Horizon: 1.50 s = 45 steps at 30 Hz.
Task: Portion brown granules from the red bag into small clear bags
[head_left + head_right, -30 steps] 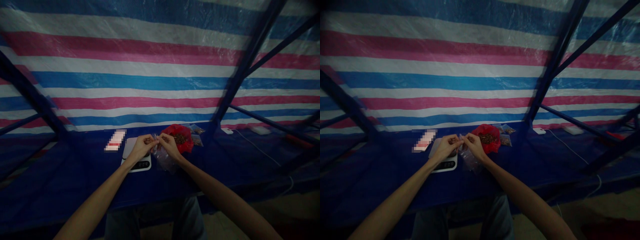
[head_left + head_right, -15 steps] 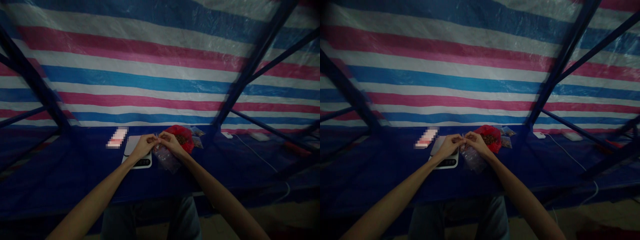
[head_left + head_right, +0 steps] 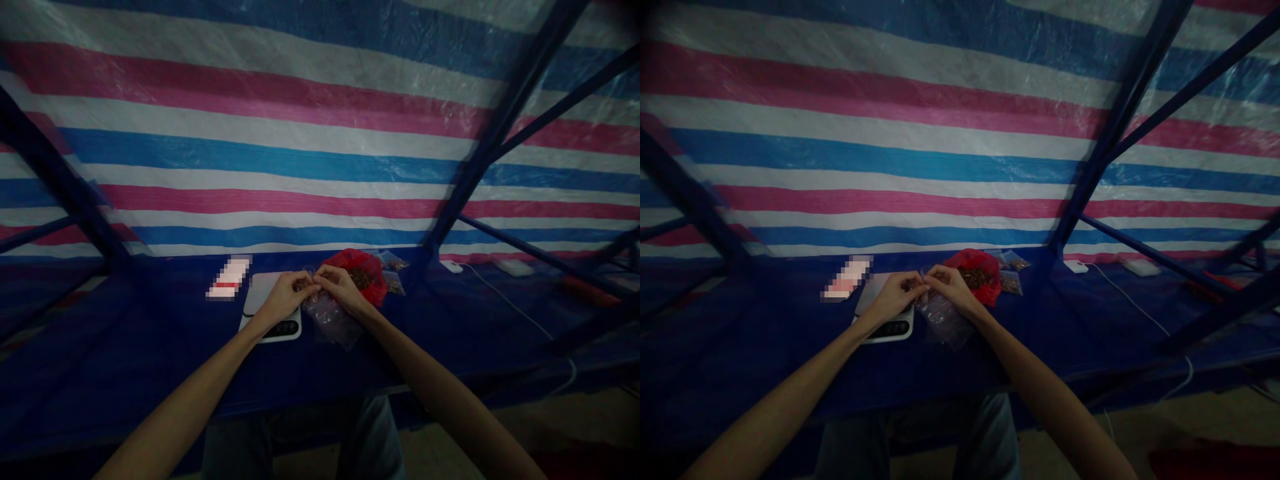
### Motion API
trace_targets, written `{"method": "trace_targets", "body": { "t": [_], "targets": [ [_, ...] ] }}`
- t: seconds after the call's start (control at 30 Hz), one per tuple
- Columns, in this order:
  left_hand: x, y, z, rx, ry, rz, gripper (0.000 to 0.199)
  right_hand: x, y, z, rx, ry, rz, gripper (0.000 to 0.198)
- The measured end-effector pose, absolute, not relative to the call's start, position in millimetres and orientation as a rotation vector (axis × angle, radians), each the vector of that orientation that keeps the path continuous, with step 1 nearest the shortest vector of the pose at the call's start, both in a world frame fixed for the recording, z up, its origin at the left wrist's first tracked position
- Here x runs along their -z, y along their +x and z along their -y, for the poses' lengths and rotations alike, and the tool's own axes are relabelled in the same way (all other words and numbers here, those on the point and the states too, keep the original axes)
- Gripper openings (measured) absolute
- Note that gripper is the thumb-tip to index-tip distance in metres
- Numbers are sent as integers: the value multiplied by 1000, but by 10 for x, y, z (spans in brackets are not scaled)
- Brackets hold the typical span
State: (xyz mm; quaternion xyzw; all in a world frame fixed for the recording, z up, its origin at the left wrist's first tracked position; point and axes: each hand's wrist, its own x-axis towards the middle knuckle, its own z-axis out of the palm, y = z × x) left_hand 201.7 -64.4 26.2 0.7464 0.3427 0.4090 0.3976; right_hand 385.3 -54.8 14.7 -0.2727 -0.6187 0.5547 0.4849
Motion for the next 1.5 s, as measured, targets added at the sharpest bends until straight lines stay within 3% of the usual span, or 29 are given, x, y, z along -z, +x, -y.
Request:
{"method": "trace_targets", "body": {
  "t": [0.67, 0.9, 1.13, 1.33, 1.5],
  "targets": [
    [-281, 2016, 665, -1018, 1958, -838, 30, -136, 3889, 550, -1601, -649, 1495, 41],
    [-272, 2040, 680, -1053, 1934, -886, 30, -126, 3875, 539, -1634, -641, 1413, 32],
    [-241, 2111, 749, -1104, 2055, -1033, 24, -155, 3839, 556, -1301, -785, 1612, 9],
    [-192, 2038, 704, -1228, 2258, -1294, 23, -191, 3841, 601, -546, -1053, 1841, 17],
    [-221, 2018, 742, -1248, 2479, -1275, 22, -180, 3819, 616, -609, -1020, 1815, 8]
  ]
}}
